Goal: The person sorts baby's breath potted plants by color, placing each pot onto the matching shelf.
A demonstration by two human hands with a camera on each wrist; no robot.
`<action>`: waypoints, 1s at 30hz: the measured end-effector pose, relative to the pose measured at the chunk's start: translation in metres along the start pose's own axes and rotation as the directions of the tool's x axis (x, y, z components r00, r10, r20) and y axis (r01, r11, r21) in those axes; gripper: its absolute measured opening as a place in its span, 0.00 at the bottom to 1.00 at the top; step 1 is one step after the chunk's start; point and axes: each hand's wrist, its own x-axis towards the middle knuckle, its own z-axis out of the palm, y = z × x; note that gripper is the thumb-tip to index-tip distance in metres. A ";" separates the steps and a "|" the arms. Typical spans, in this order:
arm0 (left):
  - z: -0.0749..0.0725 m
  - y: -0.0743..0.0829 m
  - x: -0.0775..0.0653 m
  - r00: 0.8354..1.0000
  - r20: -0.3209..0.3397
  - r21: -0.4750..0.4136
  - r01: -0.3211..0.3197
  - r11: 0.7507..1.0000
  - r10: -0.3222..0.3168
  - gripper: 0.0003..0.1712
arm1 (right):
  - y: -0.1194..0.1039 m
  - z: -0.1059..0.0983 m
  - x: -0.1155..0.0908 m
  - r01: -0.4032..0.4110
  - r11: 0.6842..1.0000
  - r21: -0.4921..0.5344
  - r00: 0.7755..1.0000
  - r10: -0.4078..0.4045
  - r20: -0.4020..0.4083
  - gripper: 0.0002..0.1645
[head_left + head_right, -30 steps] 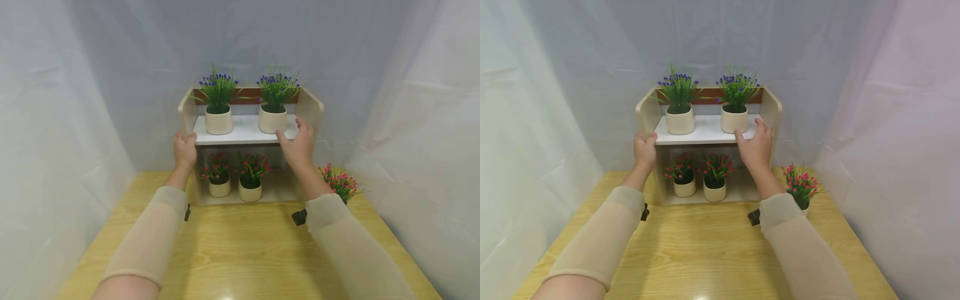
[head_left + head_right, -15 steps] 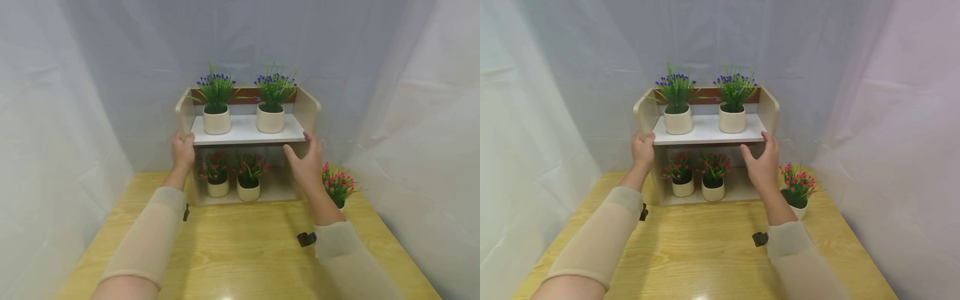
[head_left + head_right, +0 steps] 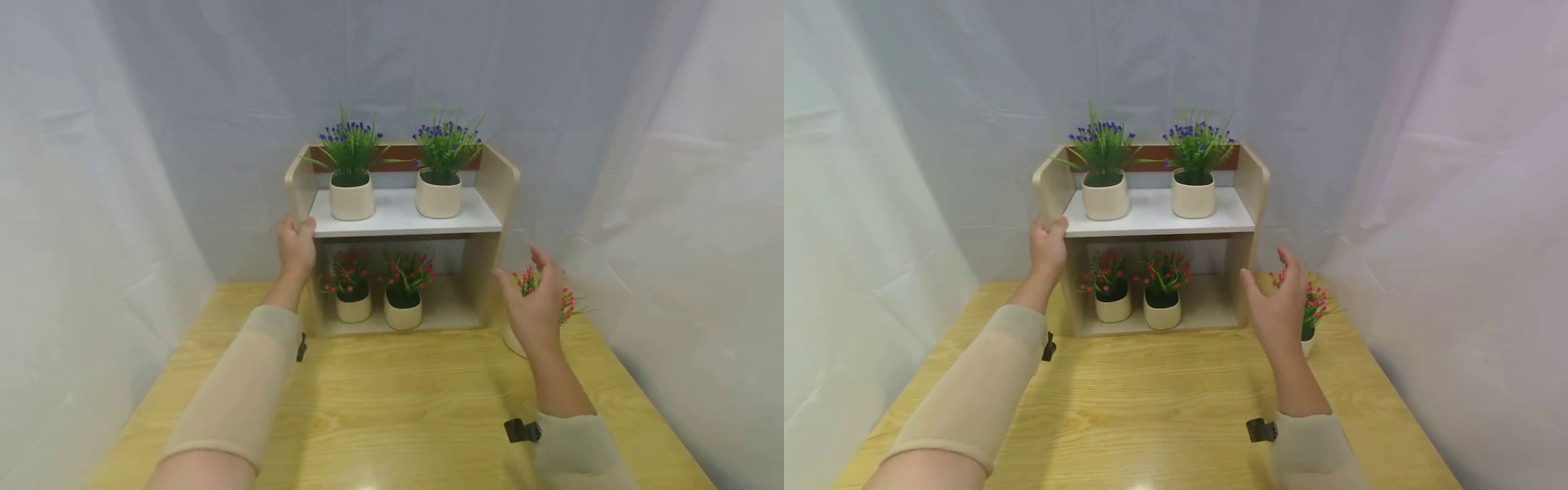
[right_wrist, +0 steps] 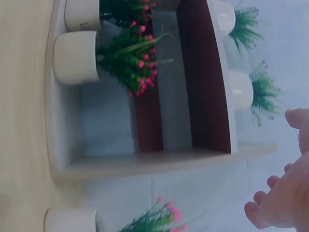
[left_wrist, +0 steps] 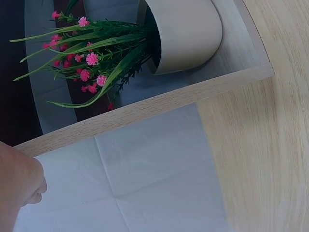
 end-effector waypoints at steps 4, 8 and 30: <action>0.000 -0.001 0.000 1.000 -0.007 0.000 0.000 1.000 0.000 0.30 | 0.012 -0.012 -0.006 -0.023 1.000 -0.009 0.999 0.022 -0.033 0.52; 0.001 -0.002 0.001 1.000 -0.009 -0.002 0.001 1.000 -0.001 0.30 | 0.027 -0.023 -0.009 -0.017 1.000 -0.008 0.996 0.016 -0.086 0.51; 0.001 -0.001 0.000 1.000 0.000 0.002 0.001 1.000 -0.001 0.29 | 0.103 -0.064 -0.021 -0.167 0.983 0.072 0.957 0.179 -0.229 0.43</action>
